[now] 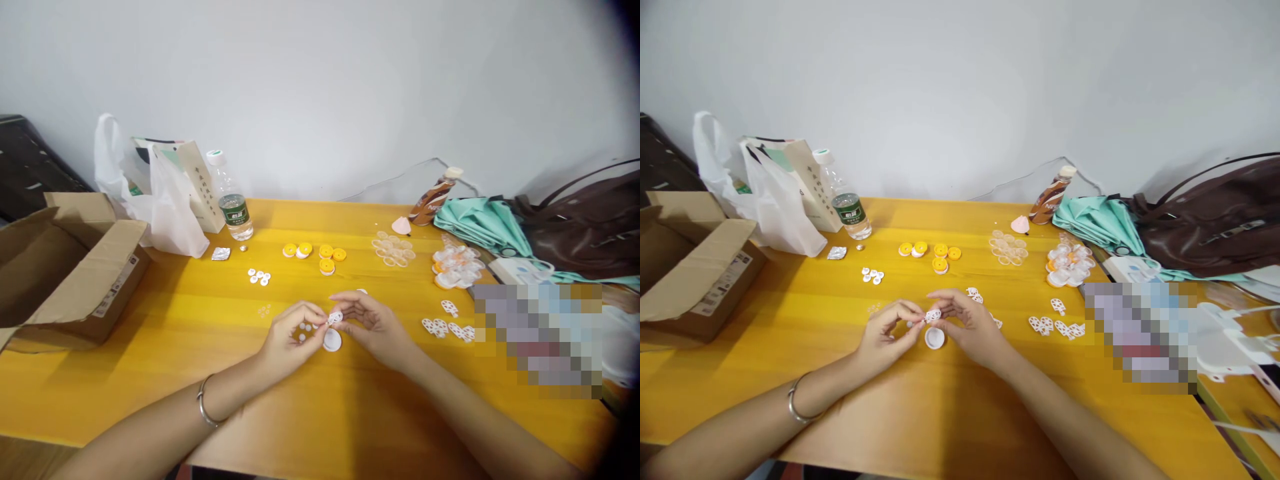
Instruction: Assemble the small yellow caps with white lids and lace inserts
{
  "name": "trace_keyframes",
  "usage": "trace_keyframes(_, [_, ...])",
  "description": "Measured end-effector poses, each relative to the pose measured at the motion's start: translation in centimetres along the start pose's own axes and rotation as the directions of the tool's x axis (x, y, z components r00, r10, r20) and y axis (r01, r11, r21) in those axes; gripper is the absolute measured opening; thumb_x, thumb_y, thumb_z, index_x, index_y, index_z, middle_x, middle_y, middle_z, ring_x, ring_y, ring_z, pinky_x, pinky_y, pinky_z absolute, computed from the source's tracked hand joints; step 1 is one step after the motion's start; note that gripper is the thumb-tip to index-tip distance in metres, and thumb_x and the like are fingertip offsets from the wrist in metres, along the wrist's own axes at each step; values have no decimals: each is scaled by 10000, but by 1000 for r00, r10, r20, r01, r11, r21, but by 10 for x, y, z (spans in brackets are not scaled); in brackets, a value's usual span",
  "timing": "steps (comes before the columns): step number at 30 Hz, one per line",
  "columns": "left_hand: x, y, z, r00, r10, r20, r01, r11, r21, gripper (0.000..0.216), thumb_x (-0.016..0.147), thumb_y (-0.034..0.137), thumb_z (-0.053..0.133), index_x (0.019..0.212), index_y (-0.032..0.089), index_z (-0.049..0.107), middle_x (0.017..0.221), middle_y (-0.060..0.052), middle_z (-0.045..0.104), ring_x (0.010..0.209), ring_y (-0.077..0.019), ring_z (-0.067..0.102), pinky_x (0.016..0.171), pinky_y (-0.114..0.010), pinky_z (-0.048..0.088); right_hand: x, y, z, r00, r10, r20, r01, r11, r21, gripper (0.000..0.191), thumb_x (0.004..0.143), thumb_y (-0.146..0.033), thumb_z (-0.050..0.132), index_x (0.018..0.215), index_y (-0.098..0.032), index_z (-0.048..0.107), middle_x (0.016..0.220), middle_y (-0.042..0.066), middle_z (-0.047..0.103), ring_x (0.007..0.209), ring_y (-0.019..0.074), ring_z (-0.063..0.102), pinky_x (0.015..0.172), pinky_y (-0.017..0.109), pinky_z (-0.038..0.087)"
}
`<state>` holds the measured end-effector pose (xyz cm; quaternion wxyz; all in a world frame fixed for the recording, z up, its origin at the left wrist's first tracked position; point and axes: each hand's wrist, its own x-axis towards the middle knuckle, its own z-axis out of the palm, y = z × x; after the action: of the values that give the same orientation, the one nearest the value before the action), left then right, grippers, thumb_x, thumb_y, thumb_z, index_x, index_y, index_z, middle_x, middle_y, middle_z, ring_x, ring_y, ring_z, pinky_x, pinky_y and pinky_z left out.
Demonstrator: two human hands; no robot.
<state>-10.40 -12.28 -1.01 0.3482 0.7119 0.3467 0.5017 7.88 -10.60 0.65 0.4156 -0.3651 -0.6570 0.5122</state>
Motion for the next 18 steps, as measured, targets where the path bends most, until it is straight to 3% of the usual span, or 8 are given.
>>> trace_keyframes(5, [-1,-2,2,999,3,33,-3,1000,-4,43,780,172,581,811,159,554,832,-50,613,761,-121,583,685,-229,460,-2,1,1,1000,-4,13,5,998,-70,299,763,-195,620,1050,-246,557,831,16,635,787,155,616,775,330,501])
trace_keyframes(9, [-3,-2,3,995,-96,28,97,994,-51,68,792,190,572,850,156,562,832,-50,612,771,-127,585,704,-239,463,-3,4,1,999,-48,-16,45,990,-132,278,770,-219,611,1043,-238,560,831,19,644,802,167,623,777,335,502])
trace_keyframes(13, [-1,1,4,949,-310,50,314,933,-176,125,806,254,574,887,160,557,794,-33,629,733,-114,595,692,-230,474,-6,8,0,980,-196,-43,171,928,-330,227,806,-227,578,1030,-256,604,890,30,670,817,176,629,780,334,503])
trace_keyframes(16, [3,3,6,898,-424,117,437,832,-341,184,791,329,598,821,154,547,714,-20,648,634,-104,606,596,-212,482,-9,11,-1,940,-334,65,324,823,-466,263,846,-188,507,1066,-292,608,954,41,675,866,189,622,792,349,500])
trace_keyframes(18, [4,3,7,891,-434,130,446,790,-421,221,753,345,642,774,149,542,691,-19,657,621,-106,616,571,-204,481,-10,12,0,909,-391,146,410,767,-494,313,856,-156,472,1108,-304,585,987,47,668,905,190,610,806,358,498])
